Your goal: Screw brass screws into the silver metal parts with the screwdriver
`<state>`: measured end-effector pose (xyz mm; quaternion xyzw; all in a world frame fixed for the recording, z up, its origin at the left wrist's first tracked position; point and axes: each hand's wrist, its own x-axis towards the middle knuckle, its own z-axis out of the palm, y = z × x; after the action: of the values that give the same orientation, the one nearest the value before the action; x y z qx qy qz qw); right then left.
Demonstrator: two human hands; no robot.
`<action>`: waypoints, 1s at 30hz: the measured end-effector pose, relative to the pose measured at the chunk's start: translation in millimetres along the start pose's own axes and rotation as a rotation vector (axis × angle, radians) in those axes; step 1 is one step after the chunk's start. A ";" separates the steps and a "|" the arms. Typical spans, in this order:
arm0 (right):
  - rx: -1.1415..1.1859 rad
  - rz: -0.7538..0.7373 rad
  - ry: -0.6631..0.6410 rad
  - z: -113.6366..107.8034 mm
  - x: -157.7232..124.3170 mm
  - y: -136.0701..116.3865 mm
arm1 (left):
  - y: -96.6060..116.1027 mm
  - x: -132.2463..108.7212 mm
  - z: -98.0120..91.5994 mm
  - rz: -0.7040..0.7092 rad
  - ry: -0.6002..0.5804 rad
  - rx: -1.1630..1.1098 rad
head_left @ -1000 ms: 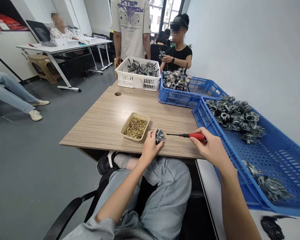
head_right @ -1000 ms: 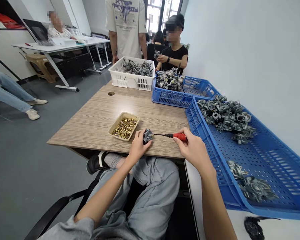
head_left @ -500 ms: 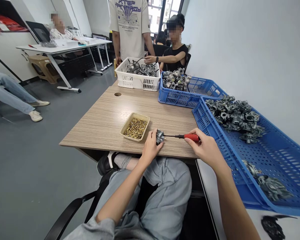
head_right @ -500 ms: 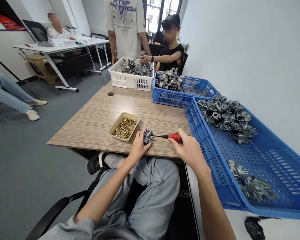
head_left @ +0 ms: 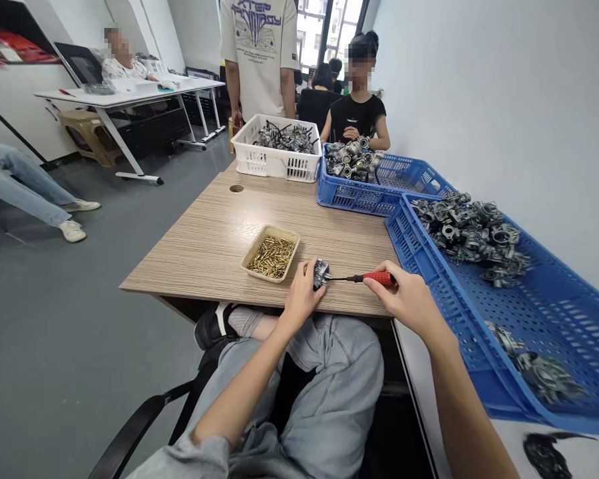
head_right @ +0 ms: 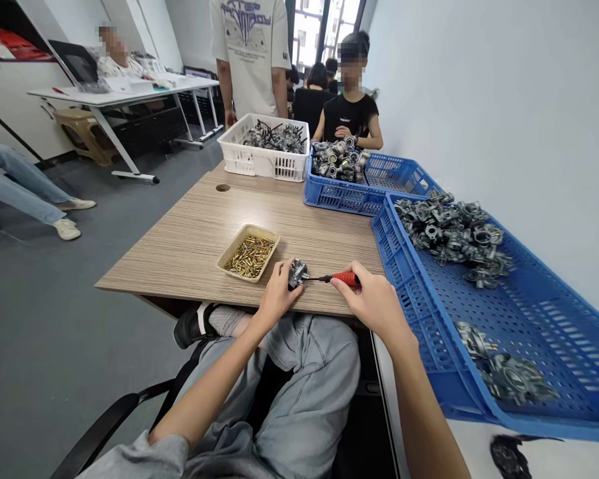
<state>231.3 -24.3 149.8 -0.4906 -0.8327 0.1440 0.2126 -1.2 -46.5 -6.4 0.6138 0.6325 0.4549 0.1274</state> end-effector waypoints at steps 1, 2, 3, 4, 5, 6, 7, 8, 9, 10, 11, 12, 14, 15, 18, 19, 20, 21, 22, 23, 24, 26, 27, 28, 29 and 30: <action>0.000 -0.001 -0.003 0.9 0.0 -0.6 | -0.3 0.0 0.1 0.000 0.000 0.001; 0.002 -0.003 -0.007 1.7 0.1 -1.0 | -0.6 0.1 0.2 -0.001 -0.001 0.001; 0.003 -0.004 -0.011 2.5 0.2 -1.2 | -0.9 0.2 0.3 -0.002 -0.001 0.001; 0.002 -0.002 -0.017 3.3 0.4 -1.1 | -1.2 0.3 0.4 -0.002 -0.001 0.002; -0.001 0.002 -0.021 4.0 0.6 -1.0 | -1.5 0.4 0.5 -0.001 -0.002 0.002; -0.004 0.006 -0.024 4.7 0.8 -0.7 | -1.8 0.5 0.6 0.000 -0.003 0.003; -0.006 0.009 -0.026 5.4 1.1 -0.4 | -2.1 0.6 0.8 0.002 -0.004 0.005; -0.006 0.009 -0.026 6.0 1.3 -0.1 | -2.4 0.7 1.0 0.003 -0.007 0.006; -0.003 0.005 -0.029 6.6 1.6 0.1 | -2.7 0.8 1.2 0.003 -0.008 0.007; 0.001 -0.002 -0.035 7.0 2.0 0.3 | -3.0 0.8 1.4 0.003 -0.008 0.006; 0.005 -0.011 -0.042 7.3 2.3 0.6 | -3.4 0.8 1.7 0.005 -0.005 0.005; 0.009 -0.020 -0.050 7.4 2.7 1.2 | -3.8 0.8 2.1 0.008 -0.001 0.002; 0.016 -0.035 -0.071 7.1 3.5 3.3 | -4.9 0.7 2.8 0.017 0.010 -0.002; 0.018 -0.041 -0.088 6.8 4.0 5.0 | -5.4 0.7 3.1 0.024 0.013 -0.002; 0.014 -0.045 -0.153 6.1 5.6 11.7 | -6.7 0.8 3.9 0.039 0.013 0.008; 0.014 -0.042 -0.168 6.3 6.3 14.1 | -6.9 0.9 3.9 0.042 0.012 0.013; 0.018 -0.038 -0.176 6.7 7.0 16.5 | -6.9 0.9 3.9 0.043 0.010 0.017; 0.025 -0.033 -0.178 7.3 7.8 18.8 | -6.8 1.0 3.8 0.042 0.009 0.020; 0.035 -0.028 -0.178 8.0 8.7 21.1 | -6.6 1.1 3.6 0.041 0.006 0.023; 0.047 -0.025 -0.178 8.7 9.6 23.6 | -6.4 1.1 3.4 0.041 0.003 0.025; 0.058 -0.027 -0.181 9.3 10.5 26.3 | -6.1 1.2 3.2 0.039 -0.001 0.027; 0.068 -0.036 -0.202 10.2 12.4 33.0 | -5.5 1.5 2.7 0.035 -0.009 0.031; 0.057 -0.039 -0.227 10.7 13.2 36.9 | -5.2 1.6 2.5 0.032 -0.014 0.033; 0.034 -0.036 -0.264 11.2 13.9 41.2 | -4.9 1.7 2.3 0.030 -0.018 0.033; 0.003 -0.028 -0.314 12.1 14.4 45.5 | -4.6 1.8 2.1 0.027 -0.021 0.033; -0.032 -0.016 -0.376 13.2 14.8 49.5 | -4.3 1.9 1.8 0.026 -0.022 0.032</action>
<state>255.8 11.9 119.3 -0.4516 -0.8639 0.2180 0.0466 -3.2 -43.4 -9.8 0.6291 0.6300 0.4396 0.1187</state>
